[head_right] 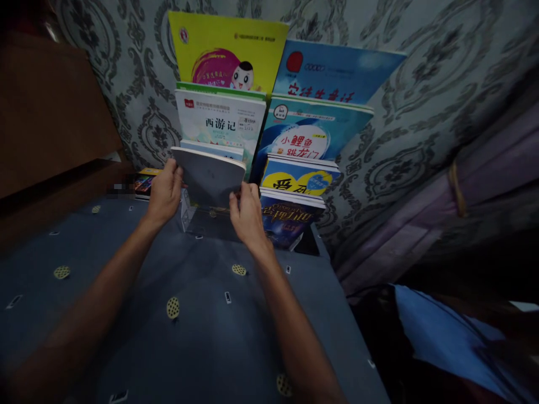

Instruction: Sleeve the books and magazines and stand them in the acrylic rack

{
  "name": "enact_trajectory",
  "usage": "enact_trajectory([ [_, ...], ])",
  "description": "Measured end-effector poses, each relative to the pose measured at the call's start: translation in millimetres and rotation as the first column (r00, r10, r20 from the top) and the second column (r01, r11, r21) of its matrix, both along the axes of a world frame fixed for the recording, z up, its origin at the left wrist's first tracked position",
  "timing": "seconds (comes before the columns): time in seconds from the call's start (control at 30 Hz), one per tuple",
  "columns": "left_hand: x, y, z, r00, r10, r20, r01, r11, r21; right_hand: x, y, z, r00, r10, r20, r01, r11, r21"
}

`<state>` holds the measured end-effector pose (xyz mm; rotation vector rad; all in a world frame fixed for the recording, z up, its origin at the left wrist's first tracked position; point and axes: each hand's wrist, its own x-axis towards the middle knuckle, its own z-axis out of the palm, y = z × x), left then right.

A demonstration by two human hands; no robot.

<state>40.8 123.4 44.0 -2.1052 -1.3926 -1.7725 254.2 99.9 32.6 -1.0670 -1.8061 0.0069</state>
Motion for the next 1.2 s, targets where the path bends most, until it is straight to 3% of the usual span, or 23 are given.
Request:
enact_trajectory([
  [0.27, -4, 14, -14.1, 0.999, 0.018, -0.028, -0.018, 1.000, 0.015, -6, 5, -11.8, 1.000, -0.016, 0.005, 0.016, 0.999, -0.030],
  [0.7, 0, 7, -14.0, 0.987, 0.162, -0.002, -0.162, 0.986, -0.031, -10, 3, -11.6, 0.997, -0.078, -0.007, 0.078, 0.997, -0.024],
  [0.97, 3, 0, -10.8, 0.966, 0.223, -0.129, -0.234, 0.969, -0.078, -10, 4, -10.9, 0.997, -0.075, -0.015, 0.075, 0.997, -0.011],
  [1.2, 3, 1, -12.2, 0.968, 0.205, -0.144, -0.217, 0.973, -0.073, -12, 3, -10.6, 0.996, -0.091, -0.011, 0.091, 0.995, -0.036],
])
